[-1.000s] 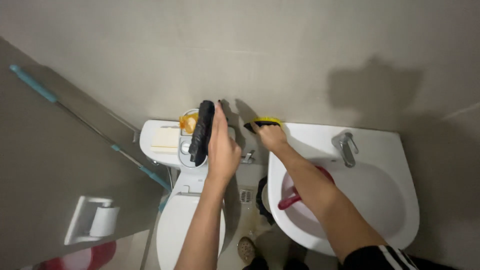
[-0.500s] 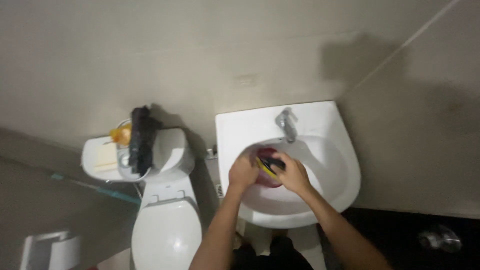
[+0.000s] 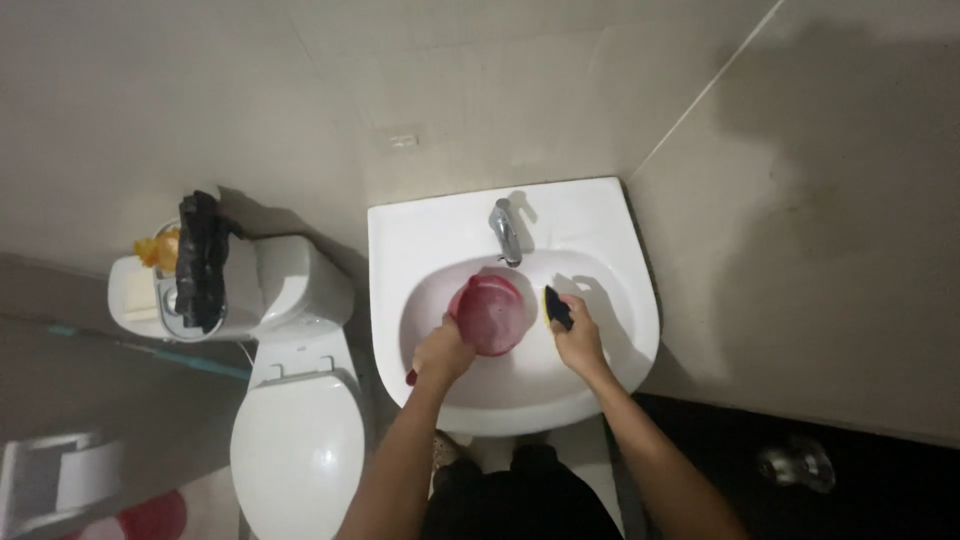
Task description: The person scrubs the tiled bathroom wall above the sink using a yellow sponge and soapy water from a red scoop. They rinse the sponge under the faucet, wipe the wall, and briefly move a black cloth and a white soap dish before continuing to scrub the wall and the toilet tank.
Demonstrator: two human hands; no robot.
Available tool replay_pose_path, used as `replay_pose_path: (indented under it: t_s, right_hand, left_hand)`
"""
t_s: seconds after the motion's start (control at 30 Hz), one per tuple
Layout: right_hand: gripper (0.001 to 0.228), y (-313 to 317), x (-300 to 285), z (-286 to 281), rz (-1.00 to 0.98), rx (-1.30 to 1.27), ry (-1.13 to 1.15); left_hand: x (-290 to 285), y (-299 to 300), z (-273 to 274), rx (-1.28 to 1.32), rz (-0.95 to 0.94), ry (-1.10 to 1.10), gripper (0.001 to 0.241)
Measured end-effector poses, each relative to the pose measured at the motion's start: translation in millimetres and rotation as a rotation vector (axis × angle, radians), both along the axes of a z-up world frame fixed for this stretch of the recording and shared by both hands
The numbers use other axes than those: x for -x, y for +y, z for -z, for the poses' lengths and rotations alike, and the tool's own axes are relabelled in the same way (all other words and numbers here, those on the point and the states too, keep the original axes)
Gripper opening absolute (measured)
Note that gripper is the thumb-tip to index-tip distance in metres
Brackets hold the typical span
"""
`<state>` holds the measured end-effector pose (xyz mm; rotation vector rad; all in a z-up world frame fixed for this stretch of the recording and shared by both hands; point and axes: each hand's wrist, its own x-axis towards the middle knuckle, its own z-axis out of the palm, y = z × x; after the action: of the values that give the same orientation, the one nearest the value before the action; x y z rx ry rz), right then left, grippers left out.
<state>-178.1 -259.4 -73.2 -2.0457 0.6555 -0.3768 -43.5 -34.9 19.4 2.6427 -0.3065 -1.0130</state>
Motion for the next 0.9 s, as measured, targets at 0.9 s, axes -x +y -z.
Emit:
replay_pose_path:
  t_s: [0.9]
  right_hand:
    - [0.028,-46,-80,-94,0.036,0.4,-0.062]
  left_hand:
    - [46,22,4,-0.07,0.234,-0.775,0.099]
